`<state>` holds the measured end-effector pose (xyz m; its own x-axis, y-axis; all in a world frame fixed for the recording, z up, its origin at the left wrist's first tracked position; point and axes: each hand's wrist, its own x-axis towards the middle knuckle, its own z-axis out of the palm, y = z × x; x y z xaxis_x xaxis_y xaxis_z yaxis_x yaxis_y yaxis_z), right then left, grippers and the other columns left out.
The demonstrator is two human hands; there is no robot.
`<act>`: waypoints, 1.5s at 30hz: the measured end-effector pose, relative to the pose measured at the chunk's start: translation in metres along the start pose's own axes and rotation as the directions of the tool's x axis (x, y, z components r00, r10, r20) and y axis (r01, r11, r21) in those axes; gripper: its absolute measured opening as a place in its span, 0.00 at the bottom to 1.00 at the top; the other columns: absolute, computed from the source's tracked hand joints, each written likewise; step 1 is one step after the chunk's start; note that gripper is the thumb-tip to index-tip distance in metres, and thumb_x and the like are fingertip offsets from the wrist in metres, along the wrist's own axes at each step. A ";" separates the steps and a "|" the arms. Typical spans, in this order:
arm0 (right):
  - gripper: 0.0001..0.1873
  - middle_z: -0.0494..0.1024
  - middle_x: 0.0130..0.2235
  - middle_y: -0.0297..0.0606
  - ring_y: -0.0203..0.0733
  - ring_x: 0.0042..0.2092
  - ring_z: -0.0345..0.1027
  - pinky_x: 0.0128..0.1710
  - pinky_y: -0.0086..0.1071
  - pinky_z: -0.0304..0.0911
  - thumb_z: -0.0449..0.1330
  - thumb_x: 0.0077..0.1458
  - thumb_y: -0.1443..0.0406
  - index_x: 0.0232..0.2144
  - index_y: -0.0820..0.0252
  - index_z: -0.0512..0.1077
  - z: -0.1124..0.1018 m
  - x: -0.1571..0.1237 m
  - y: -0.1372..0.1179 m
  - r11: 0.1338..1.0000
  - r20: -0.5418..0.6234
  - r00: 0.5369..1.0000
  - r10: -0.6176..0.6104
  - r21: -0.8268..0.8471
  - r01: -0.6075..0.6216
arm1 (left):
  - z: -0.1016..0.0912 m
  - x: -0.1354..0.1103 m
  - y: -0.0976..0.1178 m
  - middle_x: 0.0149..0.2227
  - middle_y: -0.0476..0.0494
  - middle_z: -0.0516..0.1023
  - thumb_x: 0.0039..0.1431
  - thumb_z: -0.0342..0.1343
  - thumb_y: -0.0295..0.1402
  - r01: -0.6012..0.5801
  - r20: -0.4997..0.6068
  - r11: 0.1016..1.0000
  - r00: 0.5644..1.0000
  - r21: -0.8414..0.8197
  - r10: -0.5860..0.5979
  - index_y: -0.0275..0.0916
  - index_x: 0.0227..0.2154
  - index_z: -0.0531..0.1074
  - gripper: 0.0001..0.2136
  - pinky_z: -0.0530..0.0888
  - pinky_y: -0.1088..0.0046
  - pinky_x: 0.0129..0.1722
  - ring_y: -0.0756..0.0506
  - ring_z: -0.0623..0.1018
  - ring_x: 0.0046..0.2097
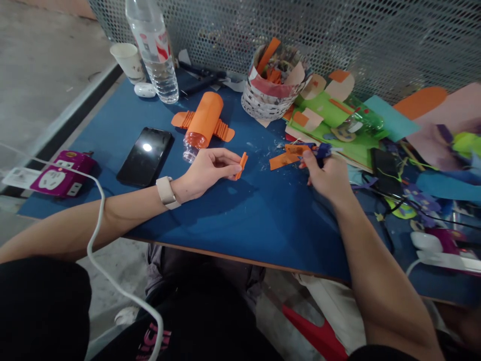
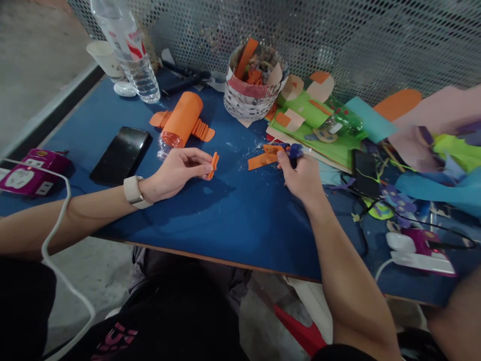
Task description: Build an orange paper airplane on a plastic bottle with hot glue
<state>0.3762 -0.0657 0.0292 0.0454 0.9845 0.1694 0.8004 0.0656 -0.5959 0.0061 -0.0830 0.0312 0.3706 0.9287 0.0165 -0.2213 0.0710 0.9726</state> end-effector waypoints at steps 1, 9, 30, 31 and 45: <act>0.42 0.74 0.21 0.37 0.46 0.23 0.72 0.36 0.45 0.77 0.57 0.77 0.26 0.31 0.51 0.81 0.000 0.000 -0.001 1.000 -0.003 1.000 0.001 -0.002 -0.001 | 0.000 0.000 0.000 0.37 0.42 0.90 0.58 0.88 0.39 -0.003 0.003 1.000 1.000 -0.006 0.003 0.36 0.41 0.89 0.17 0.87 0.70 0.42 0.49 0.87 0.37; 0.43 0.75 0.21 0.40 0.50 0.23 0.75 0.37 0.48 0.76 0.55 0.75 0.25 0.30 0.50 0.80 0.000 0.001 -0.007 0.999 0.008 1.000 0.017 -0.040 -0.016 | -0.001 0.001 -0.002 0.37 0.42 0.90 0.58 0.88 0.41 -0.014 0.010 1.000 1.000 0.002 0.014 0.36 0.41 0.89 0.18 0.87 0.70 0.42 0.48 0.87 0.37; 0.39 0.74 0.21 0.41 0.60 0.33 0.83 0.45 0.53 0.78 0.57 0.76 0.28 0.29 0.47 0.79 -0.003 0.001 -0.006 0.994 -0.012 0.998 -0.054 -0.093 0.052 | 0.000 0.000 -0.001 0.37 0.42 0.91 0.59 0.87 0.38 -0.023 0.004 1.000 1.000 0.006 0.023 0.36 0.42 0.90 0.16 0.87 0.71 0.42 0.49 0.87 0.37; 0.39 0.73 0.20 0.40 0.60 0.33 0.83 0.45 0.52 0.78 0.57 0.76 0.28 0.29 0.47 0.79 -0.004 0.001 -0.006 0.995 -0.009 0.999 -0.049 -0.088 0.048 | 0.000 0.000 -0.001 0.37 0.42 0.91 0.59 0.87 0.38 -0.020 0.006 1.000 1.000 0.010 0.020 0.36 0.42 0.90 0.16 0.87 0.70 0.42 0.49 0.87 0.37; 0.43 0.80 0.24 0.42 0.49 0.21 0.73 0.35 0.49 0.77 0.55 0.74 0.23 0.30 0.49 0.80 0.001 -0.002 -0.009 0.998 -0.012 0.999 0.036 -0.059 -0.037 | 0.000 0.000 -0.002 0.37 0.43 0.91 0.58 0.87 0.37 -0.008 -0.008 1.000 1.000 0.018 0.008 0.37 0.42 0.90 0.15 0.89 0.69 0.44 0.48 0.88 0.38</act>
<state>0.3681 -0.0678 0.0335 0.0817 0.9842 0.1571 0.8320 0.0194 -0.5545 0.0067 -0.0829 0.0293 0.3612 0.9322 0.0225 -0.2082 0.0571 0.9764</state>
